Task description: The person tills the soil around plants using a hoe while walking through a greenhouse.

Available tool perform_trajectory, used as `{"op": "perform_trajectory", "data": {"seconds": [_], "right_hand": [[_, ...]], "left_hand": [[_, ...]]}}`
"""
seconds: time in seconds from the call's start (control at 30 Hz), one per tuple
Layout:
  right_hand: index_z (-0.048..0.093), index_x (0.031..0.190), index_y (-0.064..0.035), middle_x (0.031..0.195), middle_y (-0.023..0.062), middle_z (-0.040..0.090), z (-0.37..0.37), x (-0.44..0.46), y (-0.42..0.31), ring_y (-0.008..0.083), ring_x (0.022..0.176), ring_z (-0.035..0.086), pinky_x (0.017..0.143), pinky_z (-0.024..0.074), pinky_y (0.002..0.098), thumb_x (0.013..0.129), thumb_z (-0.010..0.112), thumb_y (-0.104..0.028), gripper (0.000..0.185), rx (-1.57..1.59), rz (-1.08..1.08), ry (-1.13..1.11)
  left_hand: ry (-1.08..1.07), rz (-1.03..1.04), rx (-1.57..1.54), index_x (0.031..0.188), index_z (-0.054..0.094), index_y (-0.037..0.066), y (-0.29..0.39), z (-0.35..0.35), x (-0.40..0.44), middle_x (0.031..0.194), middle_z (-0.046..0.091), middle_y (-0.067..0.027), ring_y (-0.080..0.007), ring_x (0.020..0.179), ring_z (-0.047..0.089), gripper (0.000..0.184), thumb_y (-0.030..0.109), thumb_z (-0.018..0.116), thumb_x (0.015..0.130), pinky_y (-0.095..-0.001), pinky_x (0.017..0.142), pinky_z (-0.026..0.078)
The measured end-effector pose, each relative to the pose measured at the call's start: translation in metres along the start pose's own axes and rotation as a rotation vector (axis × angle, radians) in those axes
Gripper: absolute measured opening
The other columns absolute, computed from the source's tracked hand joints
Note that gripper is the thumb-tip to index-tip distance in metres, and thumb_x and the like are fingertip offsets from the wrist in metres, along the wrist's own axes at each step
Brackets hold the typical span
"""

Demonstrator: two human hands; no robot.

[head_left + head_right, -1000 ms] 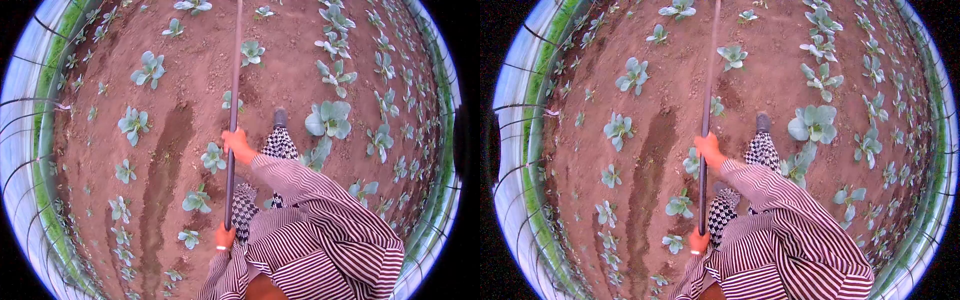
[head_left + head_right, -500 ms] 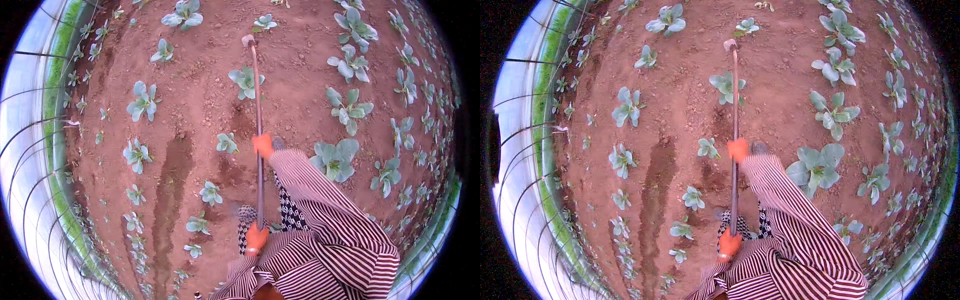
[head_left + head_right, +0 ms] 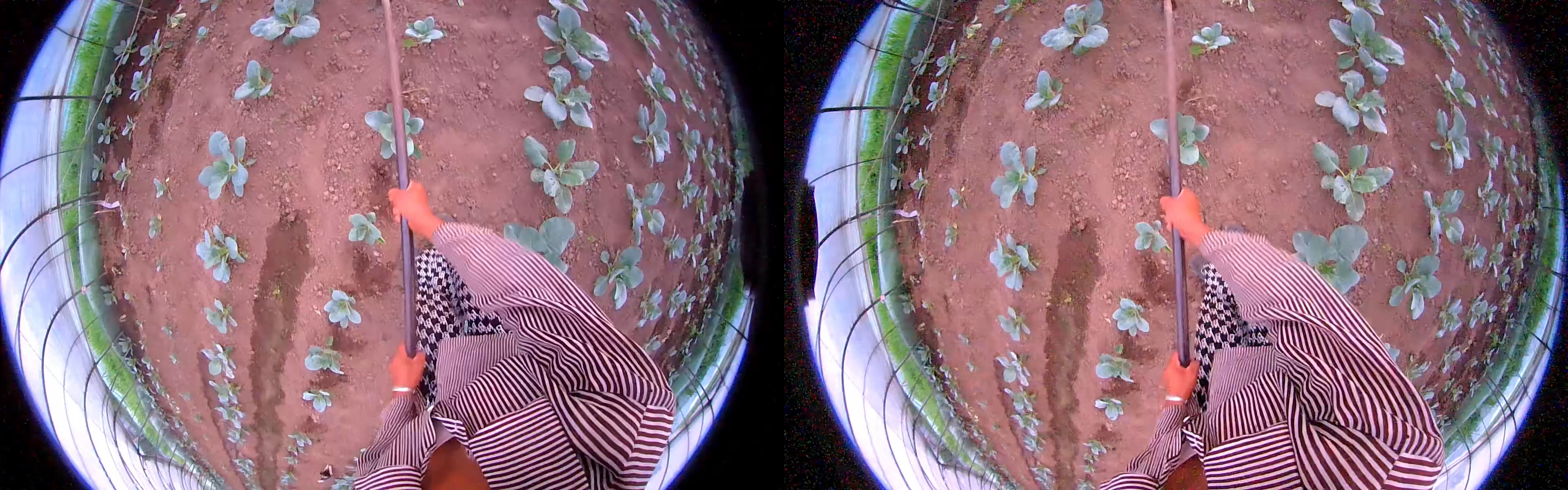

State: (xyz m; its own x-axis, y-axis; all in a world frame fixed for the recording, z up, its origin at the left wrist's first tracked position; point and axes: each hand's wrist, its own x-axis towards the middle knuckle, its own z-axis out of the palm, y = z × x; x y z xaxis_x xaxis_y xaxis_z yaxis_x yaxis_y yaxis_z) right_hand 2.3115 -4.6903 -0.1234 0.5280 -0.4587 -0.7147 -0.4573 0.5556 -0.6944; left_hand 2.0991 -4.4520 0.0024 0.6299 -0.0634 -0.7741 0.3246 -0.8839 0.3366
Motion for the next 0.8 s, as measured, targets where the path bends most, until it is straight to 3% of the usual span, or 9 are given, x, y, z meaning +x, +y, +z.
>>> {"op": "perform_trajectory", "data": {"seconds": [0.17,0.3,0.33,0.37,0.4,0.5,0.53,0.67,0.8], "right_hand": [[0.051,0.059,-0.0011,0.047,0.0066,0.051,-0.034,0.035,0.051,0.0189,0.039,0.052,0.034,0.0406,0.033,0.07,0.056,-0.009,0.015,-0.26,0.124,-0.016],[0.052,0.054,-0.004,0.048,0.0072,0.052,-0.056,0.0,0.207,0.0196,0.036,0.051,0.031,0.0388,0.033,0.075,0.057,-0.013,0.024,0.338,0.079,-0.226],[0.049,0.045,-0.0044,0.04,0.0057,0.048,-0.035,-0.055,0.152,0.0202,0.036,0.05,0.031,0.0382,0.034,0.068,0.058,-0.009,0.025,-0.082,0.192,-0.027],[0.046,0.047,-0.0016,0.041,0.0082,0.045,-0.031,-0.066,0.157,0.0214,0.03,0.045,0.026,0.0348,0.0332,0.071,0.057,-0.01,0.027,0.182,0.257,-0.05],[0.045,0.069,-0.0013,0.053,0.0067,0.047,-0.028,-0.069,0.159,0.0177,0.037,0.046,0.028,0.0369,0.0328,0.07,0.06,-0.004,0.015,0.111,0.322,-0.07],[0.044,0.071,-0.0014,0.053,0.0056,0.046,-0.008,-0.058,0.125,0.0163,0.037,0.046,0.028,0.0367,0.0332,0.07,0.059,-0.004,0.015,0.005,0.439,0.082],[0.045,0.07,-0.0023,0.053,0.0046,0.047,-0.013,-0.062,0.111,0.0147,0.036,0.044,0.029,0.0362,0.0329,0.071,0.058,-0.005,0.013,0.377,0.137,-0.114],[0.044,0.074,-0.0044,0.052,0.0028,0.045,-0.011,-0.013,-0.026,0.0134,0.033,0.041,0.029,0.0346,0.0304,0.073,0.056,-0.007,0.012,0.219,0.166,-0.165],[0.043,0.07,-0.0027,0.048,0.0039,0.044,-0.034,0.074,-0.166,0.0138,0.032,0.042,0.028,0.0335,0.0293,0.071,0.055,-0.006,0.013,0.233,-0.114,-0.132]], "left_hand": [[-0.123,0.007,0.067,0.089,0.053,0.002,0.017,-0.004,-0.006,0.076,0.059,-0.0218,-0.0394,0.073,0.057,0.031,0.021,0.057,0.066,-0.0448,0.065,0.045],[-0.235,-0.037,0.098,0.1,0.053,0.002,-0.044,-0.019,-0.056,0.082,0.06,-0.0212,-0.0364,0.077,0.059,0.042,0.026,0.063,0.067,-0.043,0.067,0.046],[-0.271,-0.182,-0.032,0.098,0.054,0.004,-0.061,-0.023,-0.068,0.081,0.06,-0.0207,-0.0347,0.078,0.059,0.042,0.028,0.066,0.066,-0.0413,0.065,0.046],[-0.236,-0.147,-0.086,0.098,0.054,0.004,-0.066,-0.028,-0.078,0.081,0.06,-0.0208,-0.0345,0.078,0.059,0.041,0.027,0.066,0.066,-0.0408,0.065,0.046],[-0.195,-0.101,-0.134,0.098,0.055,0.005,-0.064,-0.037,-0.087,0.081,0.06,-0.0209,-0.0343,0.078,0.059,0.04,0.026,0.065,0.066,-0.0404,0.064,0.046],[-0.148,-0.168,-0.007,0.095,0.054,0.005,-0.053,-0.047,-0.075,0.079,0.059,-0.021,-0.0347,0.076,0.059,0.035,0.024,0.063,0.067,-0.041,0.063,0.045],[-0.152,-0.239,0.084,0.094,0.054,0.004,-0.051,-0.045,-0.072,0.078,0.059,-0.021,-0.035,0.075,0.059,0.033,0.023,0.062,0.068,-0.0416,0.063,0.045],[0.045,0.014,0.084,0.085,0.052,0.003,0.012,-0.029,-0.003,0.071,0.058,-0.0204,-0.0381,0.069,0.057,0.026,0.021,0.059,0.068,-0.0436,0.06,0.044],[0.128,0.117,0.044,0.084,0.052,0.003,0.145,-0.005,0.075,0.069,0.058,-0.0199,-0.0386,0.068,0.057,0.025,0.019,0.06,0.066,-0.0436,0.059,0.044]]}}
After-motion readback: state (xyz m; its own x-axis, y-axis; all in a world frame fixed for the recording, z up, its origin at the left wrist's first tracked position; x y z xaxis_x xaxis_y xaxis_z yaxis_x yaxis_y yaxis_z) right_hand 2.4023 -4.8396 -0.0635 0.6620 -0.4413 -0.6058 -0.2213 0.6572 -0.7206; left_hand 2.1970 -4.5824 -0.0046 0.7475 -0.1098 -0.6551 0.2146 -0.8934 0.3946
